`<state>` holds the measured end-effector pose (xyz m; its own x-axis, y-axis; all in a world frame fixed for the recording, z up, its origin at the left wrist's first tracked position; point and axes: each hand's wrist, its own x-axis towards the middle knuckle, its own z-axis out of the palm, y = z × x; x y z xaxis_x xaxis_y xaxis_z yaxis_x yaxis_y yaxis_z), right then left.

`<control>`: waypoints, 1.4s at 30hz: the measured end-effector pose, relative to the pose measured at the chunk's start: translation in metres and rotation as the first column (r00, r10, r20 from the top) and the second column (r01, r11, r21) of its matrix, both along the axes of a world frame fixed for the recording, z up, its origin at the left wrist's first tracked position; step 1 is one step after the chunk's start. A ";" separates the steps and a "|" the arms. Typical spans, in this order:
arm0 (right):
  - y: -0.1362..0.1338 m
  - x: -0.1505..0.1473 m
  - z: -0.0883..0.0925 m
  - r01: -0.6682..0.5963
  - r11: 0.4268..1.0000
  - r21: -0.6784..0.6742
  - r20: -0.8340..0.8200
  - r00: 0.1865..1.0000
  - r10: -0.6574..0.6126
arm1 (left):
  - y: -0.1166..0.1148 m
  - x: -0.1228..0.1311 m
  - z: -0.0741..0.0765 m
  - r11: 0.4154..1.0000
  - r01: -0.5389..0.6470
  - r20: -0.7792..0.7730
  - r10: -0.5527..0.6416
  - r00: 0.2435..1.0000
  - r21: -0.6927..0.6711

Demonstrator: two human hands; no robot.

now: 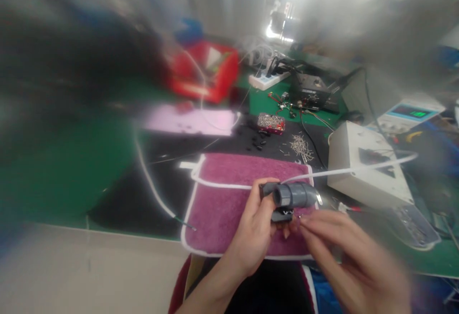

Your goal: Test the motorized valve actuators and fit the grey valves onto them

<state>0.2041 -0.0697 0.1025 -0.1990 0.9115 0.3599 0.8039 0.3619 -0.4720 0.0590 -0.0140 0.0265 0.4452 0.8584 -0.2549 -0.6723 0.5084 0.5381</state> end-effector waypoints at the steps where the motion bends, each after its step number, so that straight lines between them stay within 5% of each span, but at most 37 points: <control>1: 0.001 -0.008 -0.005 0.005 1.000 0.022 -0.013 1.000 -0.004 | 0.000 0.000 0.000 1.000 -0.004 -0.012 0.004 1.000 0.004; 9: -0.002 -0.029 -0.035 0.110 0.971 0.214 0.001 0.994 -0.113 | 0.000 -0.004 -0.005 0.997 -0.078 -0.123 0.081 0.989 0.026; 24: 0.002 -0.036 -0.024 0.112 0.978 0.176 0.016 0.993 -0.117 | -0.002 -0.003 -0.007 0.990 -0.132 -0.160 0.137 0.978 0.040; 29: -0.006 -0.005 -0.015 0.124 0.991 0.057 0.066 0.990 -0.127 | 0.000 -0.002 -0.005 0.999 -0.036 -0.010 0.036 0.999 0.003; 34: -0.014 0.040 -0.028 0.245 0.968 -0.058 0.260 0.940 -0.222 | 0.002 0.001 -0.003 0.999 -0.026 0.040 0.024 0.999 0.039; 42: -0.014 0.042 -0.038 0.203 0.979 0.027 0.424 0.885 -0.195 | 0.000 -0.001 -0.004 0.998 -0.020 0.035 0.018 0.999 0.059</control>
